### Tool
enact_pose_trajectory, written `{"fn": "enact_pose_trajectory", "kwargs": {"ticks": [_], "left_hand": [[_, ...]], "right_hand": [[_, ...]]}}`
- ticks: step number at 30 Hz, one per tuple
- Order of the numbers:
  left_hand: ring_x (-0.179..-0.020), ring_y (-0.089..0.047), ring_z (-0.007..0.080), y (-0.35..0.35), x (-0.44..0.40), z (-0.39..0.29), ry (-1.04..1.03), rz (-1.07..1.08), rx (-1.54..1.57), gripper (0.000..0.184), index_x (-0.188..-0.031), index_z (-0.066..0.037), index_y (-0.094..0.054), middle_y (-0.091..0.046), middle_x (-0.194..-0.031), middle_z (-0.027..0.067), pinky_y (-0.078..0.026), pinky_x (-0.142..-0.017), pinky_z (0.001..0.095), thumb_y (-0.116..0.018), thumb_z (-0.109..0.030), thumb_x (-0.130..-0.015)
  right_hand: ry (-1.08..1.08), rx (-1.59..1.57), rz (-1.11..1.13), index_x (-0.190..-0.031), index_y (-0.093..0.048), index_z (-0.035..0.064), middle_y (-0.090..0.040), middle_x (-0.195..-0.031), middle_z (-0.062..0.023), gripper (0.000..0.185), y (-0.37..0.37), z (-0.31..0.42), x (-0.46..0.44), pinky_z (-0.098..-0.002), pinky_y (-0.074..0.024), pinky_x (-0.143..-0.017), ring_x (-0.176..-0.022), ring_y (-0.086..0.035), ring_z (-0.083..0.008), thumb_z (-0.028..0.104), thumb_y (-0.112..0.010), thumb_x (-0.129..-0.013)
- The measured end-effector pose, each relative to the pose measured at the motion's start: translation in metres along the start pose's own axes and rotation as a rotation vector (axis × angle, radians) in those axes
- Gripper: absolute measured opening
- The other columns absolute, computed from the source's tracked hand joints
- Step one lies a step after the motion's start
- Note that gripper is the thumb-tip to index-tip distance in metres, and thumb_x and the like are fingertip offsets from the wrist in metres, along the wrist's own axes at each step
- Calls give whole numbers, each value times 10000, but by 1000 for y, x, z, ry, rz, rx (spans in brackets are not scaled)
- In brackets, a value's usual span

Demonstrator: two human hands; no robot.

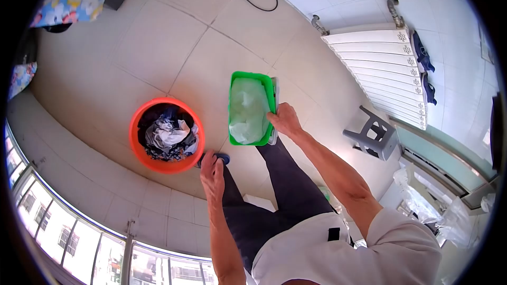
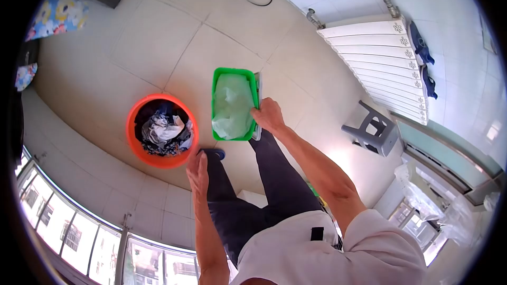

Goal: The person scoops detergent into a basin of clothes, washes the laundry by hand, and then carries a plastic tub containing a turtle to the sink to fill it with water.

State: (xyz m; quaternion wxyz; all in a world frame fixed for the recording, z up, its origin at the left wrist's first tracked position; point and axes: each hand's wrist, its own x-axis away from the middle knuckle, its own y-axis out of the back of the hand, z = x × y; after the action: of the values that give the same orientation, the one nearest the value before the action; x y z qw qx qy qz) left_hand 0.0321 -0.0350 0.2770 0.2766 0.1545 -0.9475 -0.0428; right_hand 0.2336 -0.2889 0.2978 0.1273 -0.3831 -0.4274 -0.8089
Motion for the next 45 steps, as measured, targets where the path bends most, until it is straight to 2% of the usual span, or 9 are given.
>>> {"fn": "enact_pose_trajectory", "kwargs": {"ticks": [4, 9, 17, 19, 21, 24, 27, 32, 45], "left_hand": [[-966, -708, 246, -35, -45, -120, 20, 213, 71, 528, -1449, 27, -552, -733, -1094, 181, -557, -836, 366, -618, -308, -1046], [-986, -707, 372, -49, -63, -157, -69, 229, -492, 390, -1342, 38, -594, -692, -1044, 300, -534, -844, 425, -577, -157, -1005], [-1022, -698, 285, -47, -64, -180, -174, 282, -239, 306, -1241, 49, -662, -741, -1116, 182, -533, -901, 374, -515, 55, -973], [-1046, -686, 387, -48, -65, -186, -197, 307, -239, 331, -1238, 66, -640, -724, -1097, 236, -512, -910, 400, -493, 105, -945], [-1041, -686, 364, -49, -63, -191, -188, 281, -233, 326, -1227, 66, -649, -728, -1090, 220, -511, -911, 386, -492, 106, -945], [-1025, -686, 313, -57, -62, -212, -161, 269, -192, 301, -1203, 66, -663, -735, -1083, 187, -511, -906, 360, -499, 97, -952], [-999, -683, 263, -68, -61, -249, -112, 278, -160, 265, -1189, 67, -669, -737, -1087, 166, -514, -897, 340, -524, 65, -968], [-962, -669, 200, -81, -63, -248, -76, 198, -134, 240, -1196, 57, -675, -732, -1098, 127, -525, -870, 335, -576, -17, -991], [-991, -642, 177, -38, -16, -197, 116, -35, -239, 362, -1193, 58, -683, -711, -1123, 98, -523, -855, 340, -679, -234, -981]], "right_hand": [[88, 57, 76, -727, -624, -116, -659, -724, -310, 350, 39, 27, 45, -523, -558, -701, -749, -695, -478, 218, -654, -829], [210, 105, 56, -751, -654, -93, -673, -761, -315, 360, 73, 48, 60, -529, -564, -736, -794, -696, -492, 254, -683, -844], [412, 127, -13, -729, -696, -26, -703, -709, -178, 828, 127, 73, 66, -447, -543, -721, -749, -698, -371, 765, -545, -920], [333, 57, 63, -820, -741, 3, -722, -767, -178, 797, 150, 77, 62, -465, -543, -766, -819, -710, -375, 756, -514, -948], [254, -7, 142, -911, -786, 31, -741, -825, -177, 780, 156, 64, 55, -483, -542, -812, -889, -722, -378, 747, -483, -977], [273, -528, -204, -1037, -790, 49, -752, -944, -180, 723, 137, 26, 39, -475, -538, -814, -931, -722, -356, 662, -405, -1055], [153, -1039, 197, -1218, -743, -8, -744, -1144, -128, 607, 142, 17, 30, -391, -562, -865, -1003, -712, -253, 515, -456, -1106], [156, -1148, 17, -1348, -647, -43, -703, -1270, -156, 592, 113, -12, 13, -391, -518, -1035, -1165, -669, -253, 475, -521, -1093], [-422, -811, 55, -1234, -692, -15, -720, -1064, -113, 357, 54, -201, 6, -361, -628, -759, -913, -751, -237, 255, -617, -1013]]}}
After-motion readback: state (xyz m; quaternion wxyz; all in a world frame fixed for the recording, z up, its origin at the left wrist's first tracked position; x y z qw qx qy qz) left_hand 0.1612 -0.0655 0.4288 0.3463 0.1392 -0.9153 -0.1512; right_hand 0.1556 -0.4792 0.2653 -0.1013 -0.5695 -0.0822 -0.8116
